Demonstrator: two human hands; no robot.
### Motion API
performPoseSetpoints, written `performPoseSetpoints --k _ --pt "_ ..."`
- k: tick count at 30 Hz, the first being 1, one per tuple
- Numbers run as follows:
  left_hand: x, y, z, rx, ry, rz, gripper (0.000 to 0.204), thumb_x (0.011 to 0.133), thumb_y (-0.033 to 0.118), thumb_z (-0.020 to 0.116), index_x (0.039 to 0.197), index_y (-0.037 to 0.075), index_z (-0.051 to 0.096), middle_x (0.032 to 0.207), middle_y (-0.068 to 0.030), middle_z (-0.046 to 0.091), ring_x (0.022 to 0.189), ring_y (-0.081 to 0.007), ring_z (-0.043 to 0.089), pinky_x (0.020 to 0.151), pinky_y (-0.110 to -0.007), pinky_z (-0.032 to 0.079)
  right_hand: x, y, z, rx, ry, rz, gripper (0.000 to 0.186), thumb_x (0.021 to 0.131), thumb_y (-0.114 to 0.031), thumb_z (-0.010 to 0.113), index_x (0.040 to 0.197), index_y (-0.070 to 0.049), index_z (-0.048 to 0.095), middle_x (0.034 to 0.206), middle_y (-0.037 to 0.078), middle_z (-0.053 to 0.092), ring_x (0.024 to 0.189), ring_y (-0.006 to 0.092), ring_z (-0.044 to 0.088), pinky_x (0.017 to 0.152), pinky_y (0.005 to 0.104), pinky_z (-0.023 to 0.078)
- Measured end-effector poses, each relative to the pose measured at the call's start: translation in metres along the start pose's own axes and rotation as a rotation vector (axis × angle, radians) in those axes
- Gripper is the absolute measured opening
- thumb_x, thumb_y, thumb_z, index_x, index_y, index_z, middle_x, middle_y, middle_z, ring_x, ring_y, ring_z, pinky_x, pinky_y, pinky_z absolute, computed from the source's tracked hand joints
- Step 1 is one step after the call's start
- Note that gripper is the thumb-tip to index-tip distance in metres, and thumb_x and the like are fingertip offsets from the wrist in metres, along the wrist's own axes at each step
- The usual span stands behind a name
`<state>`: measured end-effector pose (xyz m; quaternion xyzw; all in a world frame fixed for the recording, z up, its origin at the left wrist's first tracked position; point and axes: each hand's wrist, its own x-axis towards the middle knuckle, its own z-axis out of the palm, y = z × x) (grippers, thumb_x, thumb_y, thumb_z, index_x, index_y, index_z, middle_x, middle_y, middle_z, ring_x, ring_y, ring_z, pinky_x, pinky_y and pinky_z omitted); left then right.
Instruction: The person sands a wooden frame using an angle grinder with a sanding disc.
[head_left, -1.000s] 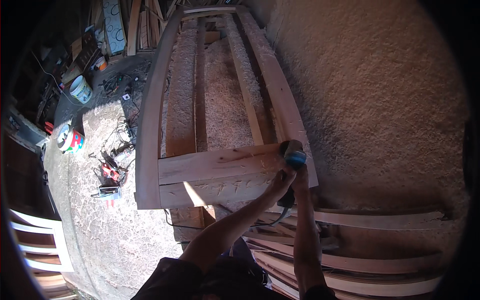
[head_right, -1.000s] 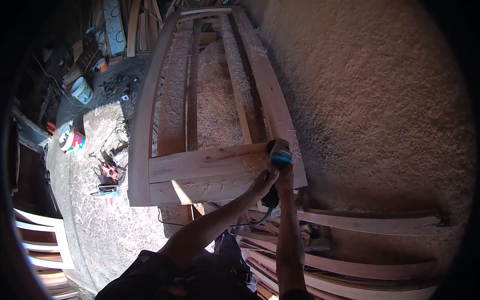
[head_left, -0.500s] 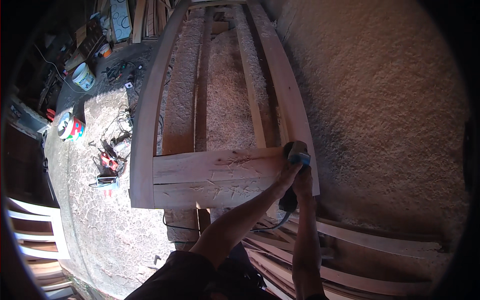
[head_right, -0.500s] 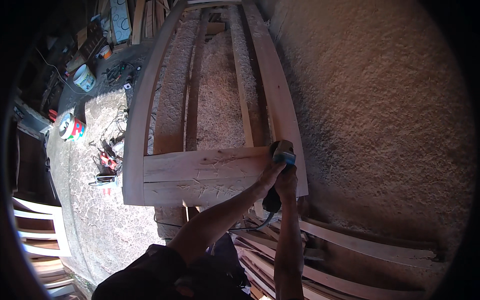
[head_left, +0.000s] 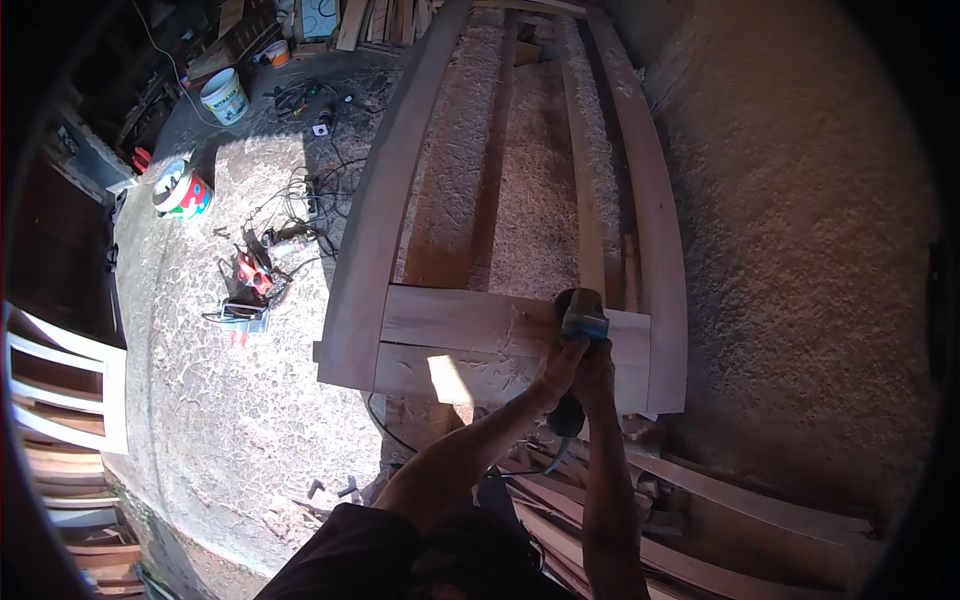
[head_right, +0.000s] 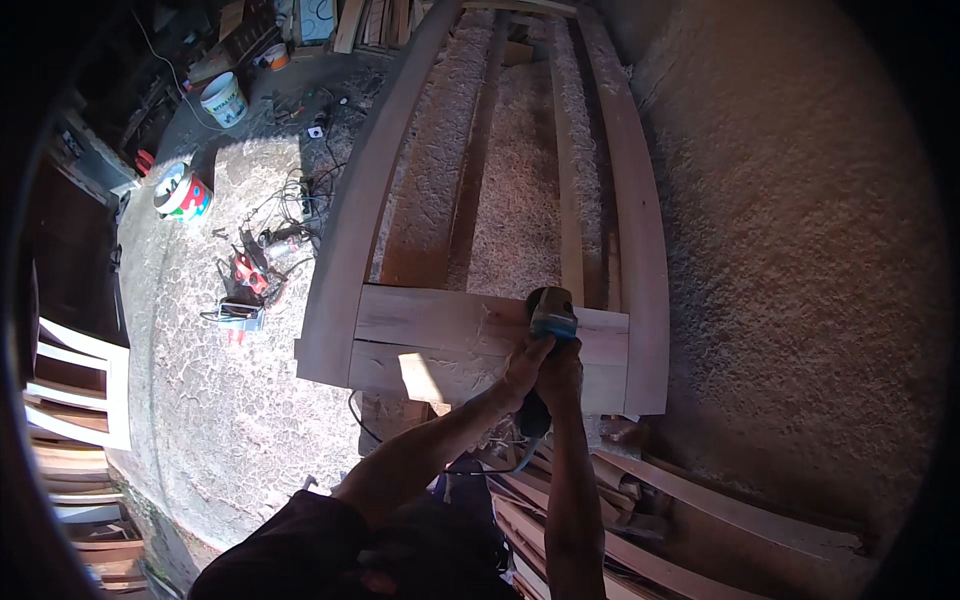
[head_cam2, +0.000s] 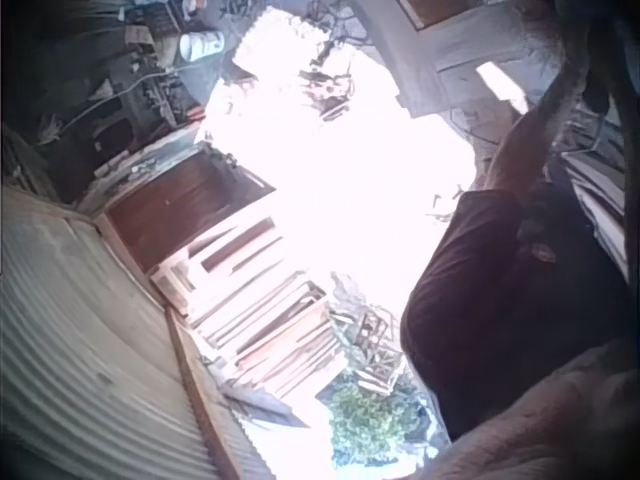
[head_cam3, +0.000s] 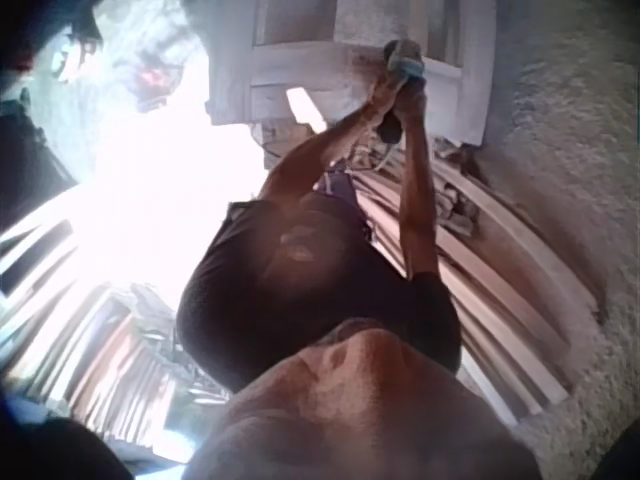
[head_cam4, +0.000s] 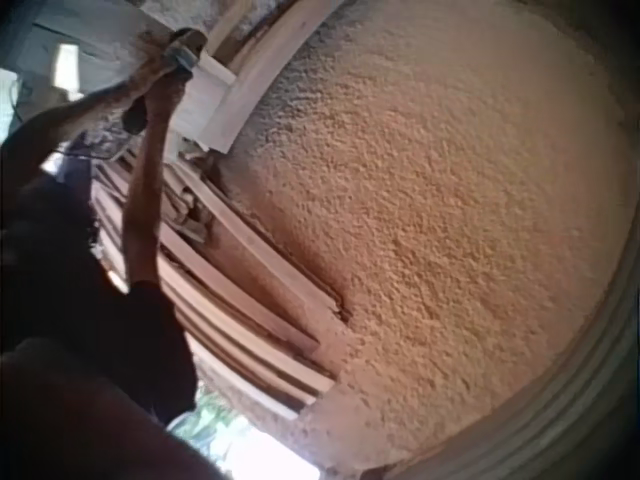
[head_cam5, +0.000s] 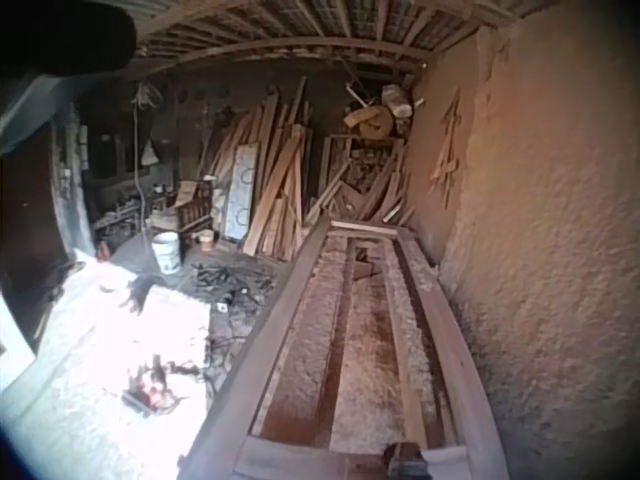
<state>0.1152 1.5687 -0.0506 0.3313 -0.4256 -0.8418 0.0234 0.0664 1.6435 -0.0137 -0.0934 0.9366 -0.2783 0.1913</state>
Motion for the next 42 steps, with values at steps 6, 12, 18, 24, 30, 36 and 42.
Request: performPoseSetpoints --k 6,12,18,24,30,36,42 --pt "-0.006 0.031 -0.099 -0.126 -0.060 0.125 0.046 0.095 0.044 0.065 0.114 0.003 0.066 0.106 -0.0077 0.067 0.097 -0.0148 0.061 0.085 -0.034 0.050 -0.019 -0.078 0.065 -0.028 -0.062 -0.070 0.084 0.082 -0.059 0.073 0.127 0.004 0.040 0.112 0.034 0.068 0.102 0.0519 0.067 0.086 0.0562 0.054" --pt "-0.023 0.041 -0.168 -0.244 0.085 0.121 0.038 0.097 0.037 0.064 0.111 0.002 0.067 0.100 -0.0074 0.069 0.094 -0.0146 0.064 0.084 -0.033 0.052 -0.048 -0.133 0.116 -0.049 -0.110 -0.115 0.083 0.083 -0.060 0.072 0.127 0.003 0.042 0.112 0.032 0.068 0.104 0.0504 0.067 0.088 0.0556 0.053" --pt "-0.042 0.058 -0.243 -0.382 0.080 0.252 0.036 0.097 0.036 0.063 0.113 0.003 0.067 0.101 -0.0068 0.070 0.092 -0.0142 0.065 0.082 -0.033 0.053 -0.070 -0.191 0.171 -0.074 -0.177 -0.151 0.080 0.084 -0.061 0.071 0.123 0.003 0.043 0.108 0.031 0.069 0.104 0.0508 0.067 0.088 0.0556 0.054" --pt "-0.057 0.071 -0.302 -0.553 -0.035 0.257 0.034 0.100 0.035 0.061 0.115 0.004 0.066 0.103 -0.0049 0.070 0.091 -0.0151 0.067 0.080 -0.033 0.055 -0.085 -0.210 0.219 -0.063 -0.188 -0.330 0.070 0.087 -0.057 0.069 0.121 -0.001 0.045 0.100 0.025 0.071 0.095 0.0436 0.071 0.079 0.0510 0.057" --pt "-0.071 0.079 -0.259 -0.490 0.078 0.162 0.035 0.099 0.036 0.064 0.115 0.005 0.066 0.102 -0.0045 0.069 0.091 -0.0150 0.067 0.080 -0.034 0.056 -0.079 -0.188 0.189 -0.028 -0.154 -0.230 0.080 0.084 -0.062 0.072 0.119 0.005 0.044 0.104 0.030 0.070 0.100 0.0492 0.069 0.083 0.0529 0.057" --pt "-0.045 0.054 -0.198 -0.384 -0.018 0.189 0.035 0.098 0.035 0.065 0.115 0.005 0.066 0.104 -0.0072 0.069 0.093 -0.0164 0.067 0.081 -0.034 0.055 -0.060 -0.152 0.133 -0.019 -0.168 -0.097 0.082 0.084 -0.061 0.073 0.122 0.005 0.042 0.107 0.033 0.069 0.101 0.0511 0.068 0.084 0.0551 0.055" --pt "-0.019 0.023 -0.122 -0.154 0.121 0.155 0.043 0.094 0.044 0.067 0.112 0.005 0.068 0.101 -0.0089 0.070 0.093 -0.0183 0.065 0.082 -0.035 0.053 -0.041 -0.092 0.085 0.020 -0.067 -0.079 0.058 0.095 -0.043 0.060 0.122 0.001 0.033 0.100 0.038 0.067 0.095 0.0588 0.065 0.081 0.0637 0.051"
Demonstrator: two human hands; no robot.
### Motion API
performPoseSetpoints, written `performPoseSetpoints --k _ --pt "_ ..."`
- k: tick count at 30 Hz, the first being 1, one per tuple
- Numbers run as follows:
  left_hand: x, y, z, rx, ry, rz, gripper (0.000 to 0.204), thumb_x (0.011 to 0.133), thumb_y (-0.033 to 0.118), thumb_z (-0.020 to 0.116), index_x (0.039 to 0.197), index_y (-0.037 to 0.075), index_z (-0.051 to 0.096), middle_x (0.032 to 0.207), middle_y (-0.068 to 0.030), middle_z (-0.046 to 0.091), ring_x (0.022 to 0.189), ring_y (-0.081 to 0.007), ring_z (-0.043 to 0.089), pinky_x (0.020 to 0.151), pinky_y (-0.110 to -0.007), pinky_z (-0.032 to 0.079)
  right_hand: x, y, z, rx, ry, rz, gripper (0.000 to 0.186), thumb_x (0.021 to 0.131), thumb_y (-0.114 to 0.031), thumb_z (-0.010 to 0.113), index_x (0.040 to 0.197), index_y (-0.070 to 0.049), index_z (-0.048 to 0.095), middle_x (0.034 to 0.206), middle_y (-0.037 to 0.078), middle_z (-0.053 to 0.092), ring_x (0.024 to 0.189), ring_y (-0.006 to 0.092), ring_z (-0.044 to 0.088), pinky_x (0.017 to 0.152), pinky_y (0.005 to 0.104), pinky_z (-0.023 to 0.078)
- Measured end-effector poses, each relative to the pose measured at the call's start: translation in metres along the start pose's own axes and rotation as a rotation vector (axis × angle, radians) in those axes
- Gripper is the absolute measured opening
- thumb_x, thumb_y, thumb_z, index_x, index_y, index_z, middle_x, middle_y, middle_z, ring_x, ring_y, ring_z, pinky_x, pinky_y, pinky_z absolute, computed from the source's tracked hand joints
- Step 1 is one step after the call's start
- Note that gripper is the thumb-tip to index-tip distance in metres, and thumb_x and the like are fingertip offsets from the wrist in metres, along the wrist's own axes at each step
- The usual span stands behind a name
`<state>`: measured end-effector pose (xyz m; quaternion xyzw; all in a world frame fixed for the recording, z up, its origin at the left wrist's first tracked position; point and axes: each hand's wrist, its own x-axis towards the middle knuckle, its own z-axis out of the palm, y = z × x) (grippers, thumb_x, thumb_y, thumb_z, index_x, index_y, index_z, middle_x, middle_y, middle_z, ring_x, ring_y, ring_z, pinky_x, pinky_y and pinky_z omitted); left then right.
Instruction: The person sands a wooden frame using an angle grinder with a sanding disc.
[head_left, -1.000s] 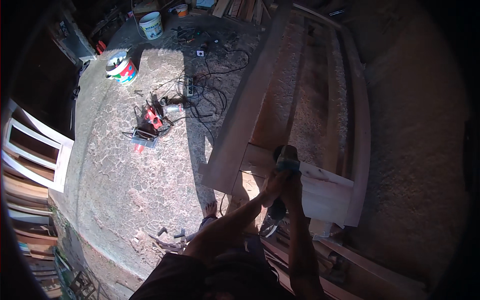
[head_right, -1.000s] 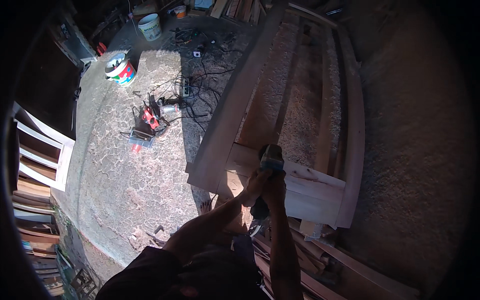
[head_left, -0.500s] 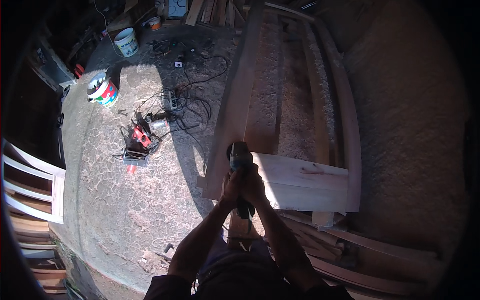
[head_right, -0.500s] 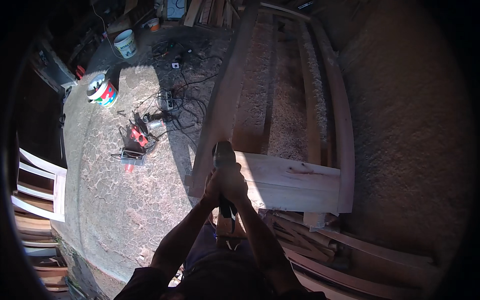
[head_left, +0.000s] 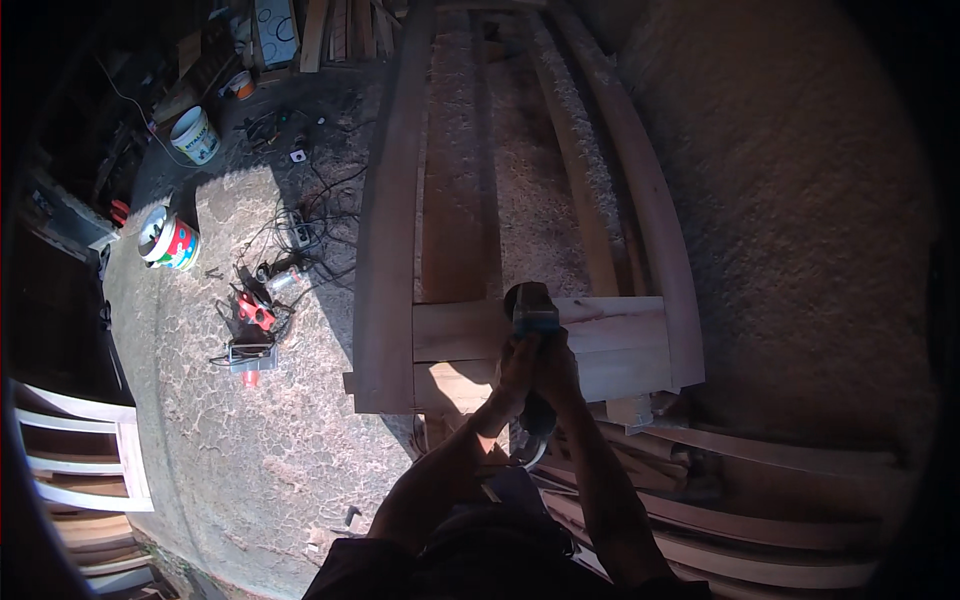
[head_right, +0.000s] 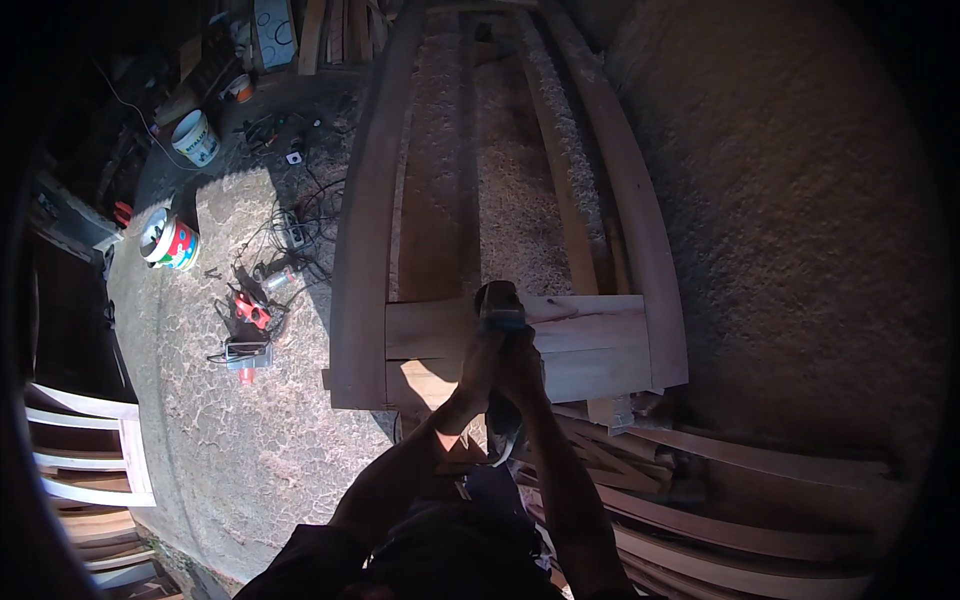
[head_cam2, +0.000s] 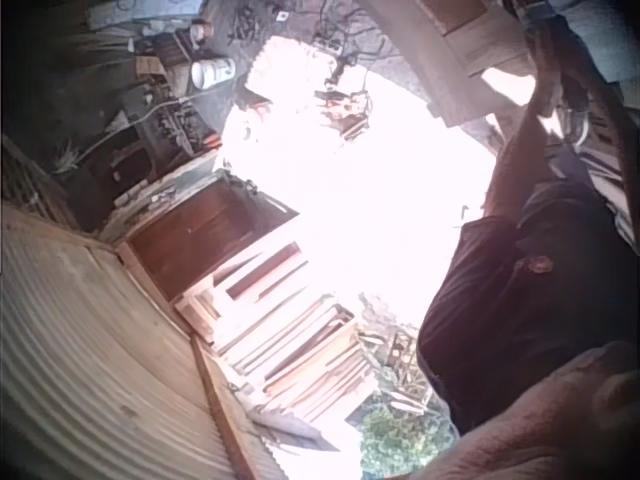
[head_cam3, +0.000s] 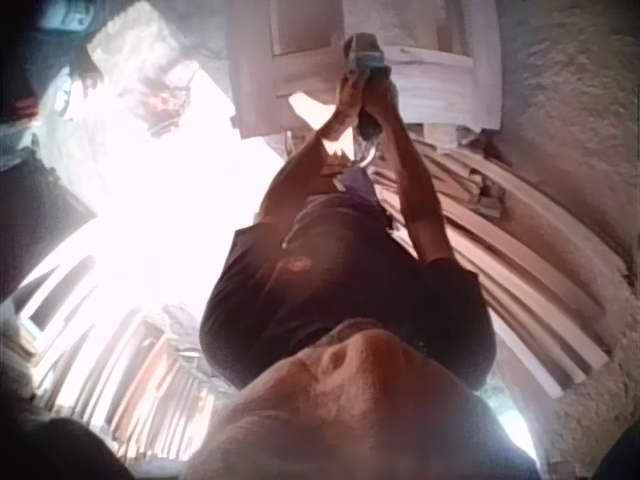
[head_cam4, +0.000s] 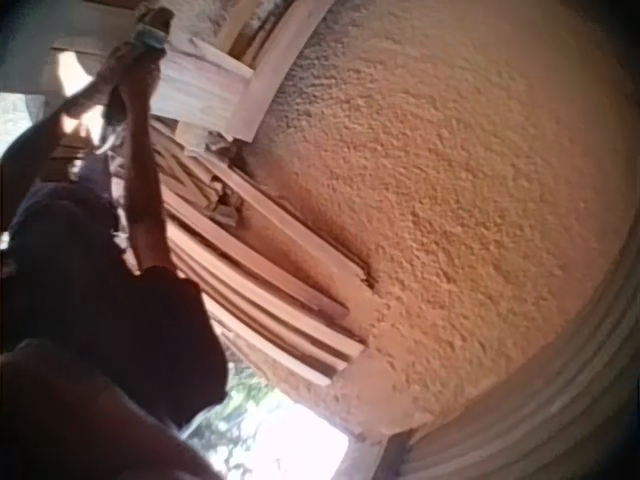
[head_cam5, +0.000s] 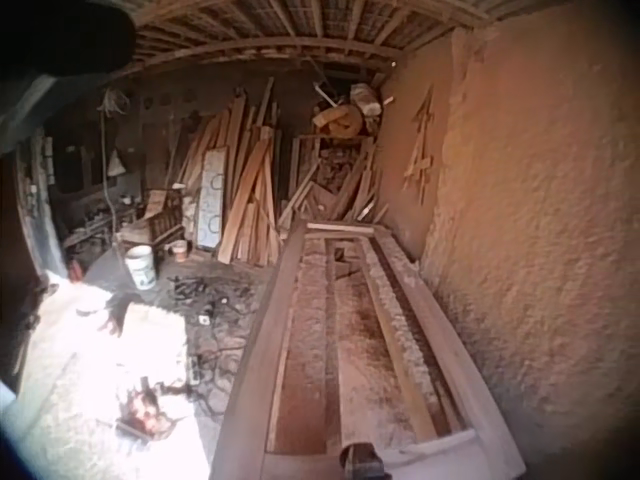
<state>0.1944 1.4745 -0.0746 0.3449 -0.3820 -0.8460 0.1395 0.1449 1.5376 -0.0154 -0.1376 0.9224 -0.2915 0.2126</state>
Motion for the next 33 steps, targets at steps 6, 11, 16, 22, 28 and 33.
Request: performPoseSetpoints --k 6,11,16,22,28,33 --pt "-0.004 -0.033 0.068 0.136 -0.100 -0.048 0.048 0.093 0.048 0.066 0.114 0.005 0.068 0.101 -0.0083 0.069 0.093 -0.0165 0.063 0.080 -0.034 0.051 0.002 0.064 -0.050 0.048 0.115 -0.002 0.053 0.096 -0.039 0.057 0.122 -0.001 0.031 0.098 0.041 0.065 0.093 0.0615 0.063 0.080 0.0662 0.049" --pt "0.000 -0.064 0.120 0.131 -0.173 -0.064 0.050 0.094 0.049 0.065 0.117 0.005 0.066 0.103 -0.0077 0.068 0.095 -0.0155 0.061 0.082 -0.034 0.050 0.015 0.107 -0.087 0.031 0.163 0.058 0.054 0.096 -0.037 0.058 0.124 0.000 0.030 0.100 0.042 0.065 0.094 0.0624 0.062 0.081 0.0660 0.049" --pt "0.012 -0.085 0.144 0.141 -0.234 -0.202 0.054 0.094 0.052 0.064 0.119 0.004 0.065 0.105 -0.0084 0.067 0.096 -0.0171 0.061 0.085 -0.036 0.050 0.025 0.136 -0.107 0.038 0.175 0.056 0.054 0.095 -0.035 0.060 0.125 0.001 0.031 0.102 0.041 0.065 0.095 0.0614 0.062 0.083 0.0650 0.049" --pt "0.010 -0.105 0.189 0.128 -0.265 -0.158 0.045 0.095 0.044 0.065 0.117 0.005 0.066 0.104 -0.0046 0.066 0.095 -0.0146 0.062 0.085 -0.034 0.050 0.033 0.168 -0.139 -0.014 0.235 0.055 0.057 0.094 -0.034 0.061 0.126 0.003 0.033 0.106 0.041 0.064 0.099 0.0596 0.063 0.085 0.0634 0.050" --pt "0.007 -0.125 0.229 0.135 -0.387 -0.089 0.053 0.092 0.046 0.063 0.119 0.001 0.065 0.108 -0.0154 0.071 0.101 -0.0239 0.067 0.087 -0.040 0.052 0.032 0.197 -0.174 -0.035 0.265 0.082 0.067 0.091 -0.047 0.067 0.125 0.004 0.040 0.109 0.040 0.064 0.104 0.0587 0.062 0.086 0.0626 0.051" --pt "-0.005 -0.143 0.256 0.246 -0.330 0.001 0.045 0.093 0.045 0.063 0.110 0.003 0.069 0.101 -0.0096 0.071 0.094 -0.0179 0.066 0.083 -0.037 0.051 0.021 0.213 -0.194 -0.084 0.277 0.182 0.071 0.088 -0.049 0.070 0.126 0.003 0.040 0.109 0.040 0.064 0.105 0.0582 0.062 0.086 0.0629 0.051"
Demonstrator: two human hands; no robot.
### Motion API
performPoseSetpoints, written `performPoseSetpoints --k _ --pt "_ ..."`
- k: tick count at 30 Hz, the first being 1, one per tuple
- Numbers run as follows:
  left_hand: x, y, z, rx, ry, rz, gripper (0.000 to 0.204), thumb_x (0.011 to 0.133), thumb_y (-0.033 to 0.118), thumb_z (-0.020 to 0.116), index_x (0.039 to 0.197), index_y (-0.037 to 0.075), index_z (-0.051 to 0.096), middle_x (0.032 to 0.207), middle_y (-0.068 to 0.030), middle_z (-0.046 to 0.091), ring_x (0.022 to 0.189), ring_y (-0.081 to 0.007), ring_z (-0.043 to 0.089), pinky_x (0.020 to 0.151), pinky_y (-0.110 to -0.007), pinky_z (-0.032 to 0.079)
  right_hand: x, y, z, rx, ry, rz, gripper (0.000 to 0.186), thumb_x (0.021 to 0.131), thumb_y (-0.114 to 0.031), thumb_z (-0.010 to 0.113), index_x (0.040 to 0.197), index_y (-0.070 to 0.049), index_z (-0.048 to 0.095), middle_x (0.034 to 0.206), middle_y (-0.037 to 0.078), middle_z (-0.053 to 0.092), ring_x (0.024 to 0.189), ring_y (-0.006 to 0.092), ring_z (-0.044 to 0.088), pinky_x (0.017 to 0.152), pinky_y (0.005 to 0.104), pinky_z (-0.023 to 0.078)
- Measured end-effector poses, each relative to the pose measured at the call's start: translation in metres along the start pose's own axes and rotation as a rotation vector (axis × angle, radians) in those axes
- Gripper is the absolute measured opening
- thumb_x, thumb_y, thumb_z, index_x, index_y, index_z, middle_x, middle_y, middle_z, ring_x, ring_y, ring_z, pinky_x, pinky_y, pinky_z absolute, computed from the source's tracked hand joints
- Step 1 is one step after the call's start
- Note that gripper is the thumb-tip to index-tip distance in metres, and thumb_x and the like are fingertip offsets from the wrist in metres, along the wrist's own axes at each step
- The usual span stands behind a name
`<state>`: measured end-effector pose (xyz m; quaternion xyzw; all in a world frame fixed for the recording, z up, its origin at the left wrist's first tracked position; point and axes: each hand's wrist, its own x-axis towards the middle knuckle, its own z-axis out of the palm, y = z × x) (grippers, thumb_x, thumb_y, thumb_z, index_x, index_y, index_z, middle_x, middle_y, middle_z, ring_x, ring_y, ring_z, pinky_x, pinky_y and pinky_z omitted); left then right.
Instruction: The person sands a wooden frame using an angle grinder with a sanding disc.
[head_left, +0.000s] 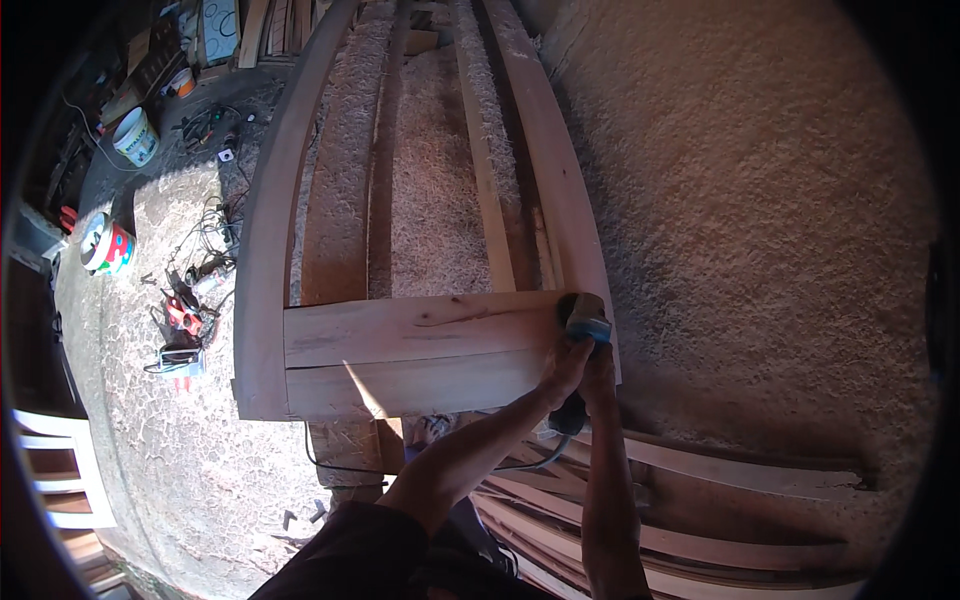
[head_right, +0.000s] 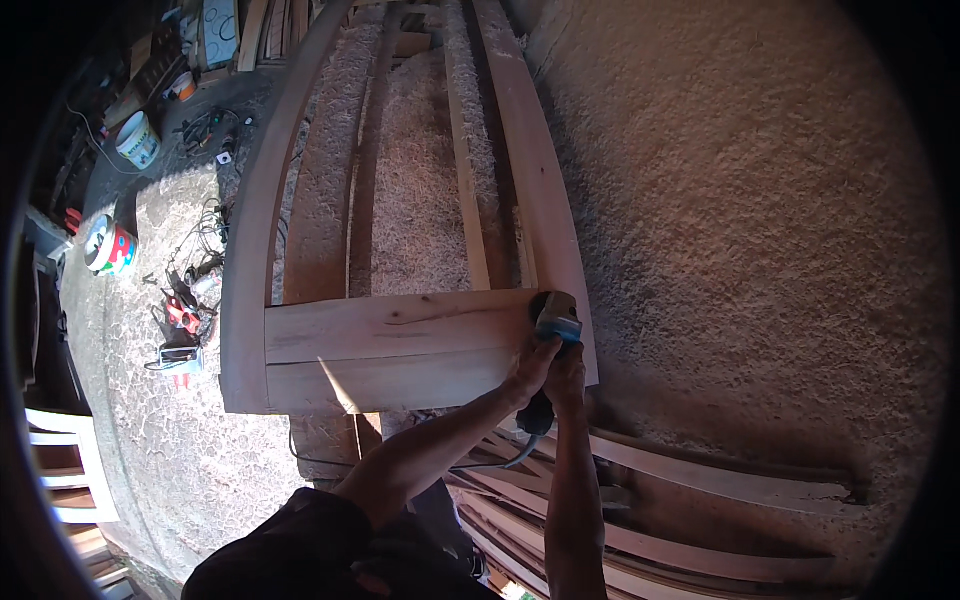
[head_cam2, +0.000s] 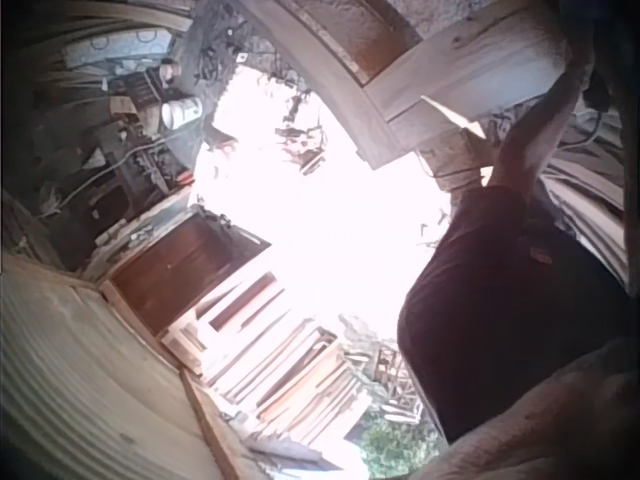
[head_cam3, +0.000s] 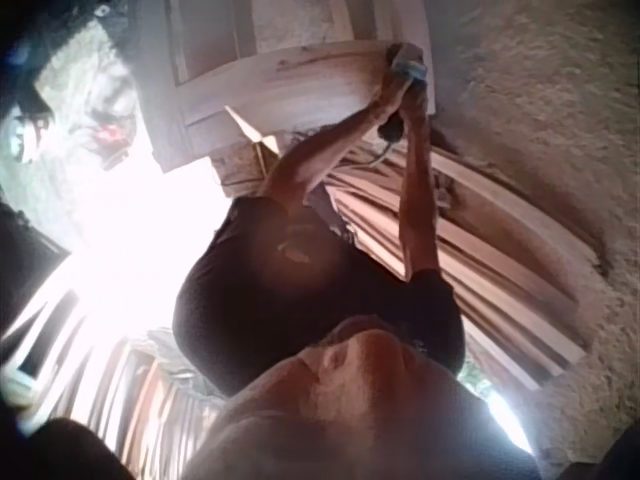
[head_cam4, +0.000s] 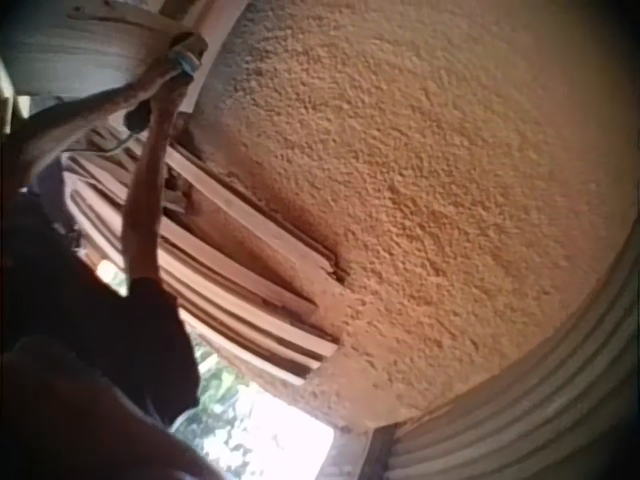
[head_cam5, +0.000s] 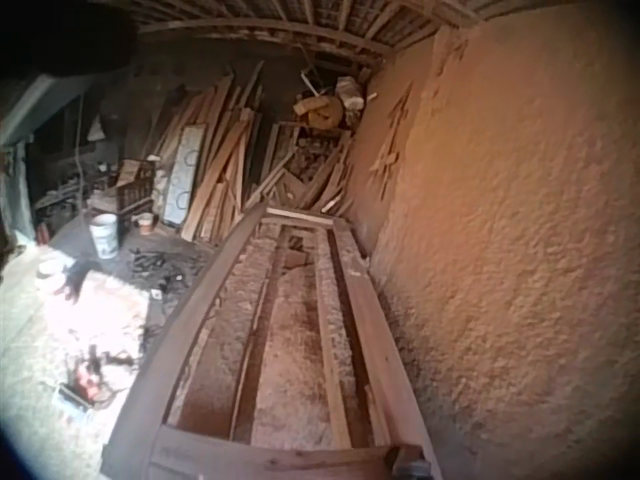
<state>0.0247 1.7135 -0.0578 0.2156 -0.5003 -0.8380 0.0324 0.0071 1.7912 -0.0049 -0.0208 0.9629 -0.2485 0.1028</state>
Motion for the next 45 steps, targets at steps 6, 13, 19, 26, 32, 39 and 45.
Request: performPoseSetpoints --k 6,13,19,26,32,39,45 --pt "-0.023 0.011 -0.015 0.040 -0.008 -0.040 0.045 0.094 0.045 0.064 0.106 0.002 0.069 0.098 -0.0074 0.069 0.090 -0.0151 0.062 0.080 -0.036 0.050 -0.013 0.008 0.009 -0.010 -0.009 -0.058 0.075 0.085 -0.051 0.074 0.124 0.003 0.039 0.109 0.039 0.064 0.104 0.0579 0.063 0.084 0.0614 0.052" --pt "-0.056 0.040 -0.061 0.027 0.101 -0.069 0.049 0.094 0.044 0.060 0.113 -0.001 0.068 0.101 -0.0192 0.072 0.096 -0.0277 0.069 0.085 -0.043 0.052 -0.038 -0.025 0.038 -0.006 -0.062 -0.145 0.076 0.086 -0.051 0.073 0.125 0.003 0.036 0.109 0.040 0.064 0.103 0.0585 0.062 0.083 0.0613 0.052" --pt "-0.081 0.052 -0.119 -0.041 0.175 -0.063 0.049 0.094 0.043 0.061 0.114 -0.001 0.067 0.102 -0.0196 0.072 0.096 -0.0289 0.069 0.086 -0.042 0.051 -0.067 -0.077 0.070 0.060 -0.155 -0.165 0.079 0.087 -0.053 0.072 0.128 0.002 0.034 0.111 0.040 0.064 0.102 0.0596 0.062 0.083 0.0615 0.052" --pt "-0.106 0.070 -0.187 -0.037 0.329 0.008 0.049 0.094 0.044 0.062 0.108 -0.001 0.069 0.098 -0.0153 0.072 0.093 -0.0211 0.066 0.083 -0.039 0.051 -0.104 -0.139 0.109 0.049 -0.225 -0.255 0.080 0.087 -0.056 0.071 0.129 0.001 0.033 0.109 0.037 0.065 0.101 0.0582 0.063 0.082 0.0616 0.052" --pt "-0.125 0.074 -0.260 -0.135 0.339 0.057 0.045 0.093 0.043 0.065 0.105 0.000 0.069 0.094 -0.0105 0.071 0.087 -0.0155 0.064 0.076 -0.035 0.051 -0.135 -0.196 0.150 0.054 -0.297 -0.282 0.080 0.087 -0.057 0.071 0.127 0.001 0.035 0.108 0.035 0.067 0.099 0.0556 0.066 0.083 0.0596 0.053" --pt "-0.148 0.081 -0.331 -0.465 0.376 0.061 0.034 0.096 0.035 0.064 0.105 0.002 0.069 0.093 -0.0060 0.070 0.085 -0.0148 0.065 0.075 -0.033 0.053 -0.173 -0.257 0.197 0.014 -0.391 -0.221 0.082 0.084 -0.060 0.073 0.124 0.004 0.041 0.107 0.033 0.069 0.100 0.0514 0.068 0.083 0.0554 0.055" --pt "-0.190 0.108 -0.398 -0.462 0.369 0.176 0.032 0.100 0.031 0.061 0.119 0.004 0.063 0.103 -0.0055 0.068 0.091 -0.0154 0.066 0.078 -0.033 0.055 -0.210 -0.300 0.235 -0.022 -0.449 -0.393 0.060 0.092 -0.048 0.065 0.121 0.000 0.045 0.104 0.025 0.071 0.094 0.0420 0.073 0.079 0.0508 0.058"
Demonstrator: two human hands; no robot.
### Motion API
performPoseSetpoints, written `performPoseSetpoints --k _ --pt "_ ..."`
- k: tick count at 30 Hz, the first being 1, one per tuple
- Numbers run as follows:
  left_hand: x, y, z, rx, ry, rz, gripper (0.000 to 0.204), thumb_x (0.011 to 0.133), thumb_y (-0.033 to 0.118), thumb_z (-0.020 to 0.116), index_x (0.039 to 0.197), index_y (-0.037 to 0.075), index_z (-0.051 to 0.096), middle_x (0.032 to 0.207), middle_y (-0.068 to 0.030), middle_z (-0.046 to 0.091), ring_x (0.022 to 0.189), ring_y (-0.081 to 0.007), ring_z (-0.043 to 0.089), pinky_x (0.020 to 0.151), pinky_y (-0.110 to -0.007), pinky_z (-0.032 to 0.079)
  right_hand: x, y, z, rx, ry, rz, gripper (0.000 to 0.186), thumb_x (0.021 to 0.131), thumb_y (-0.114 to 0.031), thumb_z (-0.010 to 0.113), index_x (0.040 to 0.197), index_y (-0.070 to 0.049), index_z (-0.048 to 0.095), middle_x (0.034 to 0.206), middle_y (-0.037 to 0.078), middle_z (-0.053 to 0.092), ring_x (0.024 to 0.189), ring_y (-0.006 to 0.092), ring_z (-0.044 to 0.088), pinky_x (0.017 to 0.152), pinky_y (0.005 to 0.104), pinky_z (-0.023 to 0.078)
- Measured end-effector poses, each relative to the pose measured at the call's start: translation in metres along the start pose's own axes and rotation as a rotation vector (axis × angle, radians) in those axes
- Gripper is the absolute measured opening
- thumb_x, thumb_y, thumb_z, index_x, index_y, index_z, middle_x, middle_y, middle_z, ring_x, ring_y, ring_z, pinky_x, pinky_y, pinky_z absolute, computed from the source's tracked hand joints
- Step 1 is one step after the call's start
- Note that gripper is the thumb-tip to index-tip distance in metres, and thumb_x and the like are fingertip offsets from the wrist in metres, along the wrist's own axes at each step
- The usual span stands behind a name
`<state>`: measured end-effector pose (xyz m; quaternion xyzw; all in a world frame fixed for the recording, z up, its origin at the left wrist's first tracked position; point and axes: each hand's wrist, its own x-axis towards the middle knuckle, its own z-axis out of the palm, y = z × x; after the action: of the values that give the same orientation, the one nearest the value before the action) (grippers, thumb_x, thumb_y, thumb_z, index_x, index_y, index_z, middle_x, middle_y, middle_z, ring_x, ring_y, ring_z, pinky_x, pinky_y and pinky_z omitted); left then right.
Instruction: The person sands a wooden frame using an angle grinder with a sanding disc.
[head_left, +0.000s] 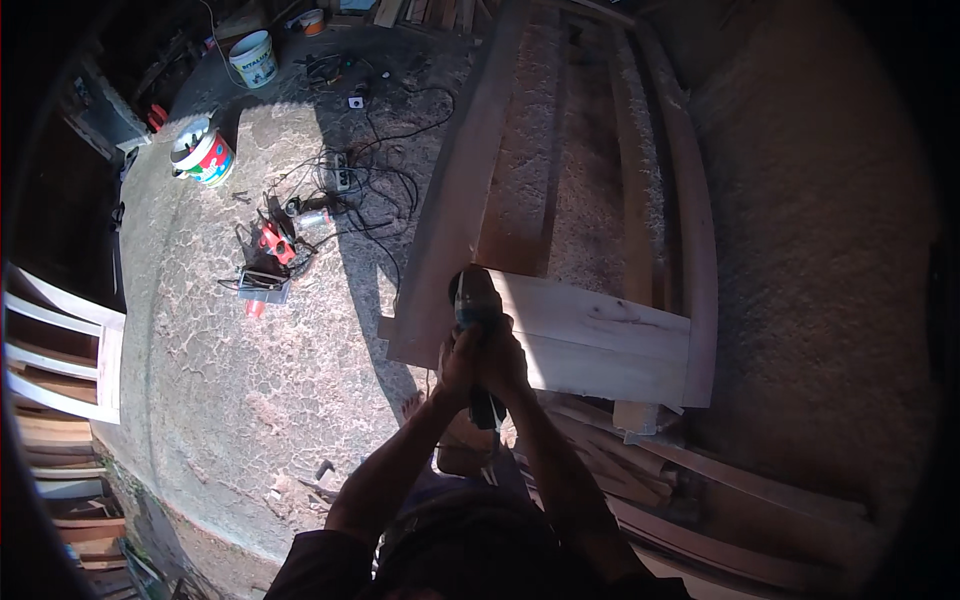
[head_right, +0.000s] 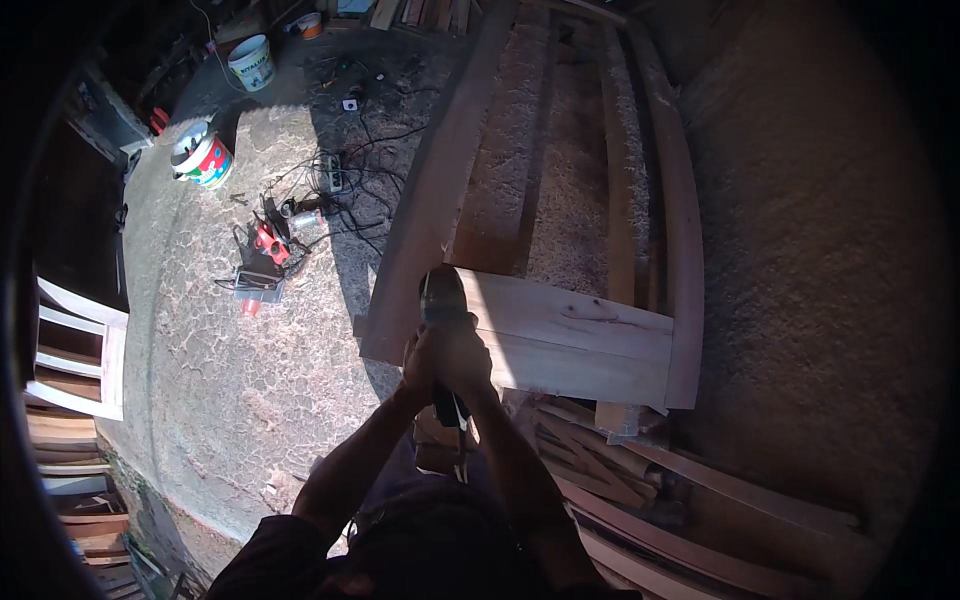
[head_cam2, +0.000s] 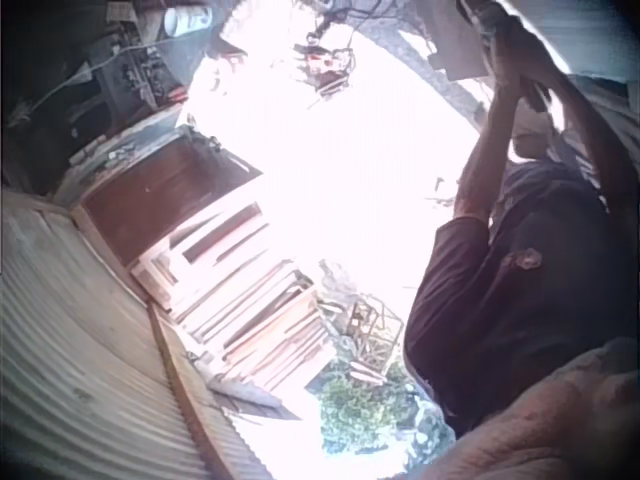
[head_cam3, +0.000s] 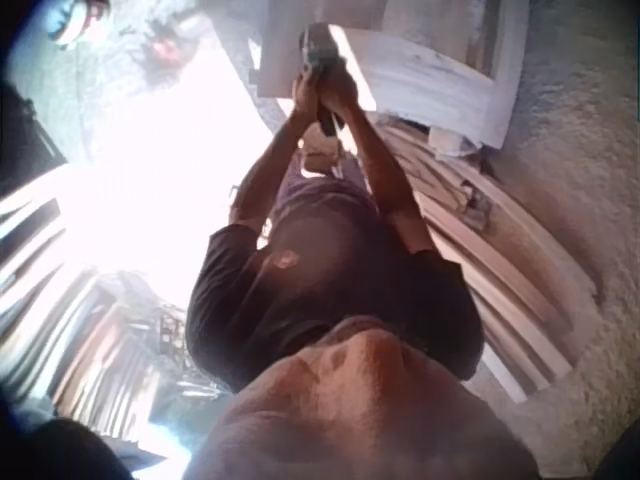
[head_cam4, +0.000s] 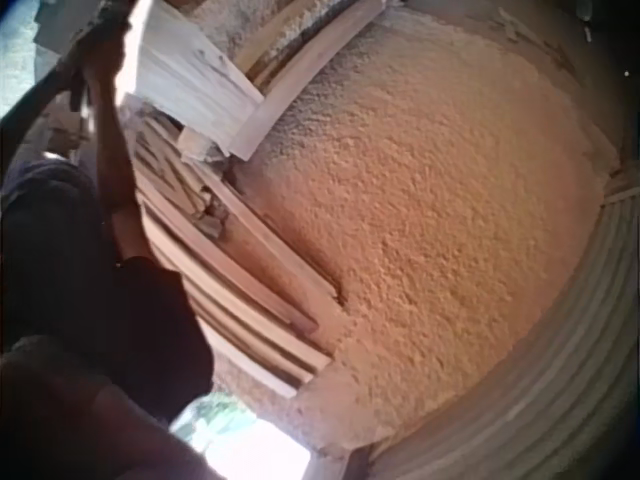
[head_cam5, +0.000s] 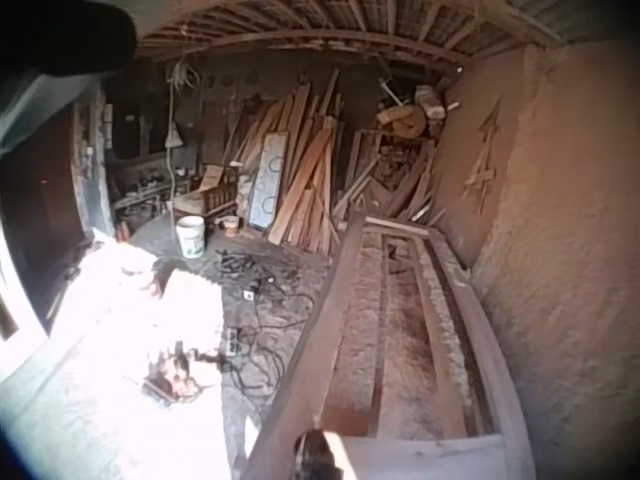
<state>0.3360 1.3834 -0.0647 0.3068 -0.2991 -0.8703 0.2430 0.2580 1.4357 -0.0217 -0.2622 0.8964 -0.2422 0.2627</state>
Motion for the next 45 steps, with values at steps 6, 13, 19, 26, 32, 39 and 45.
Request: performPoseSetpoints --k 6,13,19,26,32,39,45 --pt "0.011 0.015 -0.032 -0.142 -0.056 -0.048 0.034 0.104 0.033 0.058 0.122 0.005 0.061 0.109 -0.0079 0.067 0.097 -0.0178 0.067 0.084 -0.035 0.057 0.005 -0.032 0.014 0.106 -0.063 0.042 0.064 0.092 -0.053 0.062 0.117 0.002 0.042 0.100 0.031 0.070 0.093 0.0496 0.070 0.081 0.0562 0.056" --pt "0.007 -0.042 0.038 -0.169 -0.035 -0.338 0.033 0.101 0.033 0.062 0.121 0.006 0.061 0.112 -0.0089 0.067 0.099 -0.0181 0.066 0.084 -0.035 0.056 -0.012 0.041 -0.047 0.253 0.041 0.196 0.066 0.089 -0.054 0.066 0.119 -0.002 0.041 0.103 0.029 0.070 0.099 0.0488 0.069 0.080 0.0544 0.055" --pt "0.016 -0.078 0.071 0.003 -0.091 -0.225 0.036 0.098 0.035 0.067 0.119 0.006 0.061 0.106 -0.0056 0.066 0.094 -0.0164 0.064 0.082 -0.034 0.054 -0.014 0.065 -0.074 0.225 0.166 0.205 0.059 0.093 -0.047 0.064 0.119 0.000 0.040 0.099 0.033 0.069 0.092 0.0507 0.071 0.075 0.0543 0.058" --pt "0.013 -0.025 0.010 -0.143 -0.242 -0.175 0.043 0.106 0.035 0.051 0.128 0.000 0.061 0.115 -0.0117 0.068 0.099 -0.0224 0.069 0.088 -0.038 0.058 0.000 0.019 -0.024 0.263 0.038 0.051 0.061 0.091 -0.047 0.063 0.120 0.002 0.042 0.103 0.031 0.069 0.098 0.0505 0.068 0.084 0.0588 0.053" --pt "0.018 -0.064 0.079 0.033 -0.168 -0.222 0.032 0.102 0.035 0.060 0.118 0.007 0.062 0.107 -0.0054 0.066 0.094 -0.0175 0.064 0.084 -0.035 0.054 -0.008 0.067 -0.090 0.327 0.115 0.157 0.067 0.088 -0.049 0.066 0.120 0.004 0.040 0.102 0.034 0.068 0.098 0.0535 0.067 0.087 0.0589 0.053" --pt "0.016 -0.146 0.189 0.175 -0.165 -0.315 0.034 0.099 0.037 0.065 0.117 0.008 0.064 0.107 -0.0037 0.066 0.097 -0.0152 0.062 0.087 -0.034 0.051 -0.016 0.170 -0.158 0.215 0.257 0.312 0.059 0.095 -0.048 0.057 0.119 0.001 0.036 0.103 0.040 0.066 0.099 0.0593 0.063 0.089 0.0629 0.049" --pt "0.018 -0.200 0.252 0.212 -0.283 -0.413 0.034 0.098 0.036 0.064 0.115 0.007 0.066 0.106 -0.0031 0.065 0.097 -0.0139 0.060 0.088 -0.033 0.049 -0.019 0.247 -0.196 0.221 0.376 0.355 0.062 0.093 -0.047 0.061 0.119 0.003 0.035 0.101 0.042 0.065 0.099 0.0593 0.063 0.088 0.0623 0.050"
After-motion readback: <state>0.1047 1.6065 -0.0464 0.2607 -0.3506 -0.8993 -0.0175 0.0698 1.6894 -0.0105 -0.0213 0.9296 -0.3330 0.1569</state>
